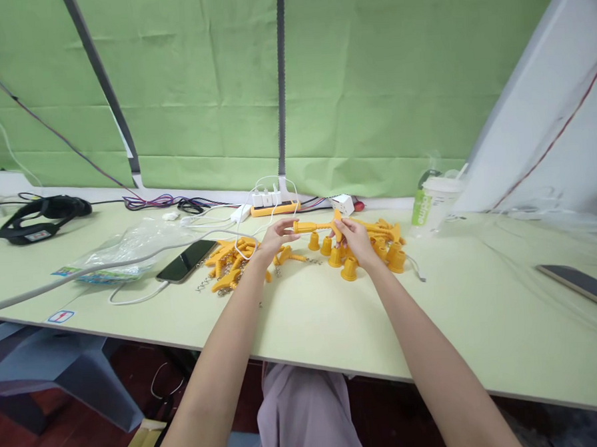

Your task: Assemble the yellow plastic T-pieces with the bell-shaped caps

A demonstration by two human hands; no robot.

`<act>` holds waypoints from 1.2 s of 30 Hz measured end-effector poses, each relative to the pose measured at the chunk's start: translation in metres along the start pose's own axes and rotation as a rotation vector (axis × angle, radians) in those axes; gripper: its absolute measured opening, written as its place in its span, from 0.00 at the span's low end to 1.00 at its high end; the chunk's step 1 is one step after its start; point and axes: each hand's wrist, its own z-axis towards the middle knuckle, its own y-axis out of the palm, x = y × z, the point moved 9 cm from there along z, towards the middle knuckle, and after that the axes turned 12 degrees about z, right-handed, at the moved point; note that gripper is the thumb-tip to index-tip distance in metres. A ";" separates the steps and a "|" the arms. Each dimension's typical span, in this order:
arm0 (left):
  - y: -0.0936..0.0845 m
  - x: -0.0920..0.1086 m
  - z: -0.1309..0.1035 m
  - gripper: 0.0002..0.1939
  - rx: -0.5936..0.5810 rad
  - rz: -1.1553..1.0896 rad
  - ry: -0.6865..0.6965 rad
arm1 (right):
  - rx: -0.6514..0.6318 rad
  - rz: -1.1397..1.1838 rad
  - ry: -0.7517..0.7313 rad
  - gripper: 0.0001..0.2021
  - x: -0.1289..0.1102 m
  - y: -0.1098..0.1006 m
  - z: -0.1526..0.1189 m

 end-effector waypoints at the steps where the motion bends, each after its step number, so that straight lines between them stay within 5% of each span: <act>1: 0.000 0.000 0.000 0.27 0.000 0.002 -0.004 | 0.001 0.002 0.004 0.20 0.000 0.000 0.000; 36: -0.004 0.004 0.000 0.26 -0.004 0.019 0.010 | 0.006 -0.027 0.050 0.19 0.006 0.001 0.001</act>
